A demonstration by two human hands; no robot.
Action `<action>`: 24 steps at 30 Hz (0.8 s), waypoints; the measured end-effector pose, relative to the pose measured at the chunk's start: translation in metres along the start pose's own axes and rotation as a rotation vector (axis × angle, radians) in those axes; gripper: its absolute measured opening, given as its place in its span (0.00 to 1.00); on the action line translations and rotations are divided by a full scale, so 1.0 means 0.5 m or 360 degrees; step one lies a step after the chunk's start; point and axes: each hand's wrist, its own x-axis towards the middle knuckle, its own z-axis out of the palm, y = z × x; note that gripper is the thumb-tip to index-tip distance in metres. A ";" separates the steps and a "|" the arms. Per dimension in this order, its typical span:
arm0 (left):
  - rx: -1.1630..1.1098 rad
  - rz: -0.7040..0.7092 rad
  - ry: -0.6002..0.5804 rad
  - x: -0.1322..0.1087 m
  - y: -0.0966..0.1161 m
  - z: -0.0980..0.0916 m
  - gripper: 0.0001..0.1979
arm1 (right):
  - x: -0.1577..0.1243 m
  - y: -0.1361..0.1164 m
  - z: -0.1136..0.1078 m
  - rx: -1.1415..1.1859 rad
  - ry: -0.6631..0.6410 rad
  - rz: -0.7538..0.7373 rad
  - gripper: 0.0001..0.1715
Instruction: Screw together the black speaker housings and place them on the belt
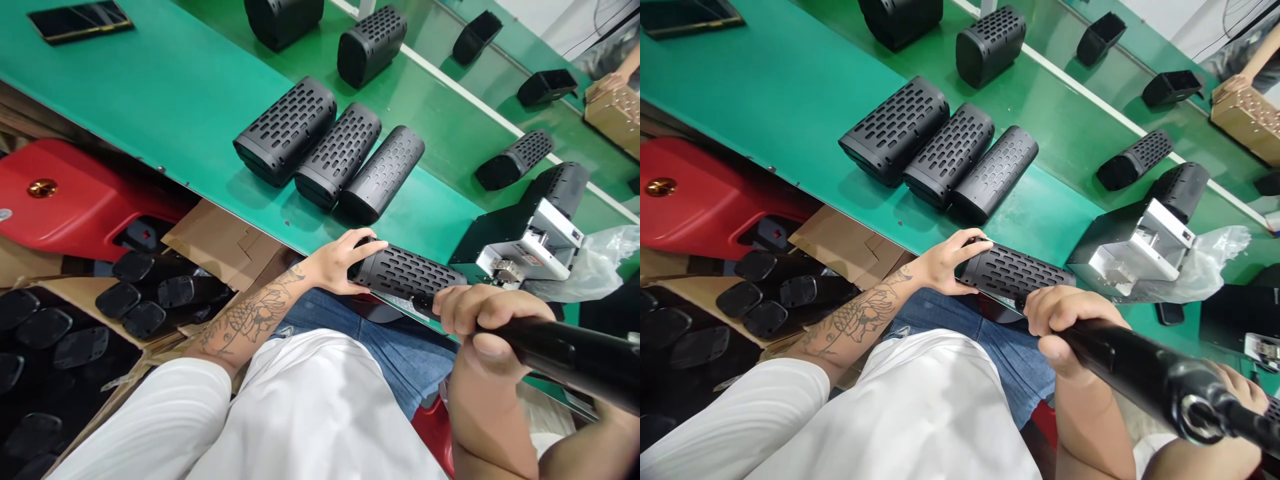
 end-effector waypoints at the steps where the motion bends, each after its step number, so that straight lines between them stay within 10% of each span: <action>1: 0.0019 0.0003 0.0000 -0.001 0.000 0.000 0.54 | 0.001 -0.004 0.005 -0.0009 0.0018 0.0007 0.15; 7: 0.0104 -0.0018 0.0006 -0.007 0.002 0.003 0.56 | 0.008 -0.051 -0.060 -0.0048 0.0236 -0.0069 0.21; 12: 0.0175 0.0054 0.0060 -0.006 0.003 0.009 0.55 | 0.034 -0.026 -0.247 -0.0826 0.1658 -0.0302 0.28; 14: 0.0193 0.0057 0.0057 -0.005 0.004 0.010 0.57 | 0.043 0.009 -0.307 -0.0916 0.1857 -0.0326 0.30; 19: 0.0200 0.0038 0.0045 -0.006 0.003 0.008 0.57 | 0.034 0.066 -0.351 -0.0814 0.1864 -0.0212 0.22; 24: 0.0173 0.0018 0.0023 -0.008 0.004 0.008 0.55 | 0.014 0.014 -0.307 -0.0715 0.1625 0.0001 0.27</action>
